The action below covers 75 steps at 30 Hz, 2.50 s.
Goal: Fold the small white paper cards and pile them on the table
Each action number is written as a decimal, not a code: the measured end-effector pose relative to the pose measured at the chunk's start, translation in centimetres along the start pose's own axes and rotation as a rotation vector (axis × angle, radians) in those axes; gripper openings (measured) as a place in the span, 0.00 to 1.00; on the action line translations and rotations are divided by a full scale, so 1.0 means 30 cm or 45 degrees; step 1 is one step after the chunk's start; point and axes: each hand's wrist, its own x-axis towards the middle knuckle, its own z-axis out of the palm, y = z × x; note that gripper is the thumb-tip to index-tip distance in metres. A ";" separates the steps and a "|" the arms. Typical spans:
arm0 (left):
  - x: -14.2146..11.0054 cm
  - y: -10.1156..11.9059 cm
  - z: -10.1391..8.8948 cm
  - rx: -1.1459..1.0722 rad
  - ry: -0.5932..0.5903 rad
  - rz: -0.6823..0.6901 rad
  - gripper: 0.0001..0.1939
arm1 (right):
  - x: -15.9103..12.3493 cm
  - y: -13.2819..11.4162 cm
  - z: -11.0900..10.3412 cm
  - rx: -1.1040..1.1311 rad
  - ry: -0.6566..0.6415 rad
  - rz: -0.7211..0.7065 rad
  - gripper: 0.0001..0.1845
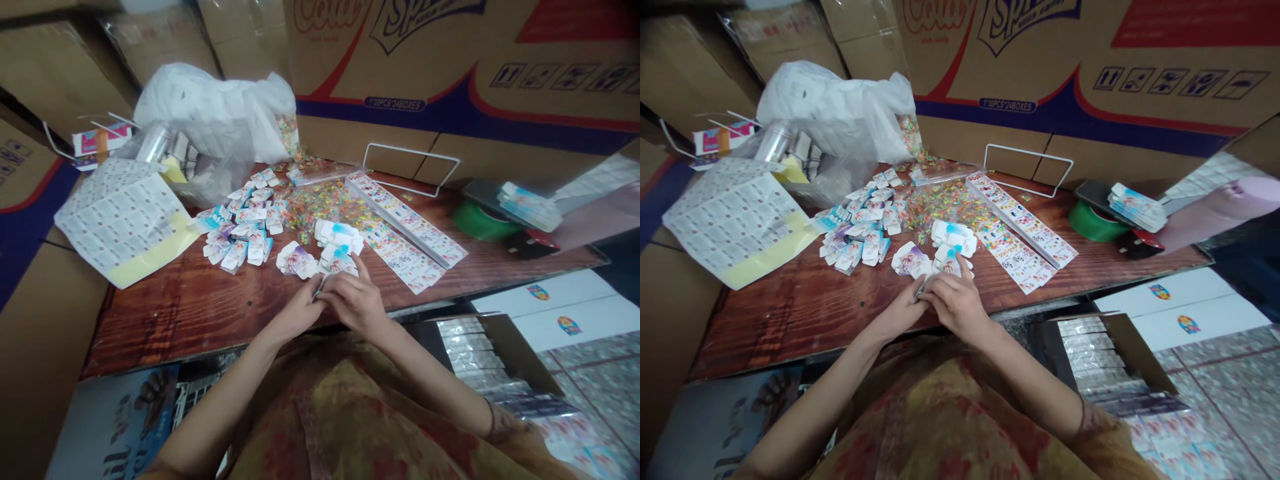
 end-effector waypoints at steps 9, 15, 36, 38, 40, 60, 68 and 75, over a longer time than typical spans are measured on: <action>0.004 -0.012 0.015 0.150 0.135 -0.089 0.08 | -0.002 -0.030 -0.024 0.192 -0.138 0.136 0.07; -0.025 0.032 0.008 -0.210 0.045 -0.150 0.16 | 0.008 -0.030 -0.053 0.796 0.158 0.593 0.11; -0.053 -0.023 0.025 0.259 0.602 0.345 0.07 | -0.001 0.010 0.051 1.229 0.266 0.955 0.12; -0.051 -0.016 0.019 0.420 0.598 0.318 0.08 | -0.008 0.005 0.044 1.071 0.275 0.809 0.09; -0.049 -0.008 0.013 0.508 0.620 0.299 0.08 | -0.016 -0.006 0.033 0.889 0.263 0.611 0.07; -0.053 -0.012 0.019 0.473 0.530 0.254 0.07 | -0.023 -0.003 0.015 0.883 0.162 0.593 0.05; -0.039 0.003 -0.042 0.537 0.462 0.148 0.12 | -0.044 0.028 0.026 0.459 0.023 0.348 0.14; 0.110 0.077 -0.385 0.885 0.942 0.221 0.18 | -0.047 0.199 0.064 -0.524 0.189 0.592 0.23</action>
